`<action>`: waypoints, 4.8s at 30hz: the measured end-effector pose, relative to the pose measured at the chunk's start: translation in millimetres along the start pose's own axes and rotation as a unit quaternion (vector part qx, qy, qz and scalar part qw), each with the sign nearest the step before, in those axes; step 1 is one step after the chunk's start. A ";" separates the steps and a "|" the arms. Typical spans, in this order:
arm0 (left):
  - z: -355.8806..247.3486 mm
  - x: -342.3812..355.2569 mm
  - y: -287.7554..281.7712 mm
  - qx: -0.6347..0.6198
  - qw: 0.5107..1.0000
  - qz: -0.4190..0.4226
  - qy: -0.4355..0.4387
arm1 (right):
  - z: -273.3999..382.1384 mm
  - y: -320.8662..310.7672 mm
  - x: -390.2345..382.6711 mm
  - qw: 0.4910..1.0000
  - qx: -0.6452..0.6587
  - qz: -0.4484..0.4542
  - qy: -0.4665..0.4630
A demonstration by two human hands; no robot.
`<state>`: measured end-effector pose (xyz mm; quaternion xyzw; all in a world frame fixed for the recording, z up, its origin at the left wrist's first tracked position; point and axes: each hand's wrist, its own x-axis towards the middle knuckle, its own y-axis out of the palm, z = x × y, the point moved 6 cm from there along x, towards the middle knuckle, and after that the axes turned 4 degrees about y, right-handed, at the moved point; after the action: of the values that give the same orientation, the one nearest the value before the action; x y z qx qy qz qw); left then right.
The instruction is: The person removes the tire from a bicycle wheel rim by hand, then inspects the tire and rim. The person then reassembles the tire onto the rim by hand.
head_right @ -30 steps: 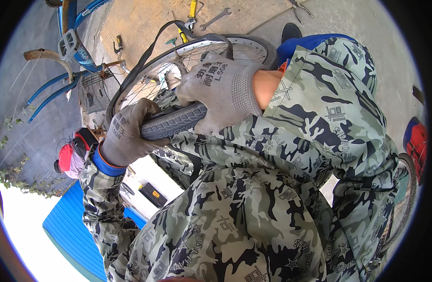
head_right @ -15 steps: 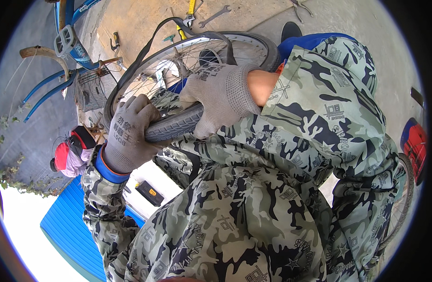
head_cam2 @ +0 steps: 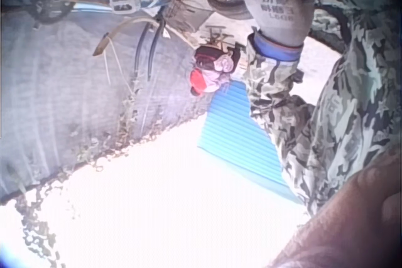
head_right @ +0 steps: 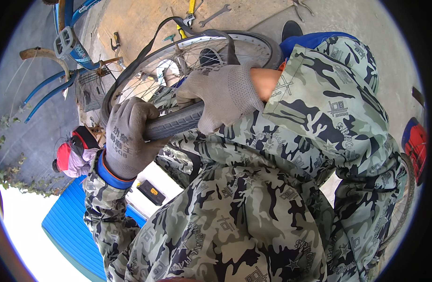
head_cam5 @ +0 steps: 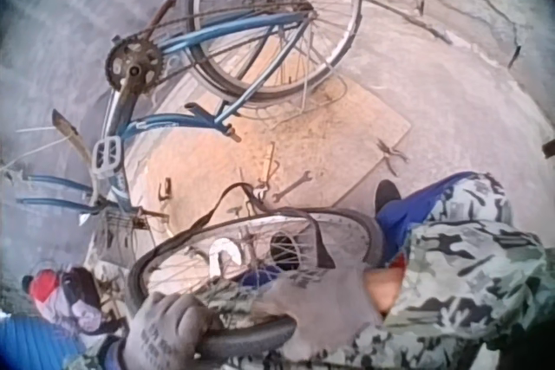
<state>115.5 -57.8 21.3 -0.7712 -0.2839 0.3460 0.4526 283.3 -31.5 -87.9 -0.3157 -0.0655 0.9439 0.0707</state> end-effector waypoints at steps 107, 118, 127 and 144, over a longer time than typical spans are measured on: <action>-16.0 -24.6 40.3 0.028 0.997 -0.042 -0.060 | 8.3 0.1 -49.0 0.906 -0.271 -0.248 -0.211; -17.1 -13.5 34.7 0.063 0.997 -0.018 -0.036 | -9.2 3.3 -17.0 0.979 -0.156 -0.104 -0.078; 5.2 -12.6 48.1 -0.110 0.987 0.104 -0.051 | -9.9 11.6 -8.4 0.989 -0.060 -0.035 -0.129; -35.1 -9.2 30.1 -0.032 0.996 0.056 -0.060 | -3.8 12.3 -33.0 0.998 0.005 0.058 0.014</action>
<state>141.5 -95.3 9.2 -0.7778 -0.2778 0.4076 0.3896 310.5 -49.0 -73.6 -0.3321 -0.0416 0.9421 0.0182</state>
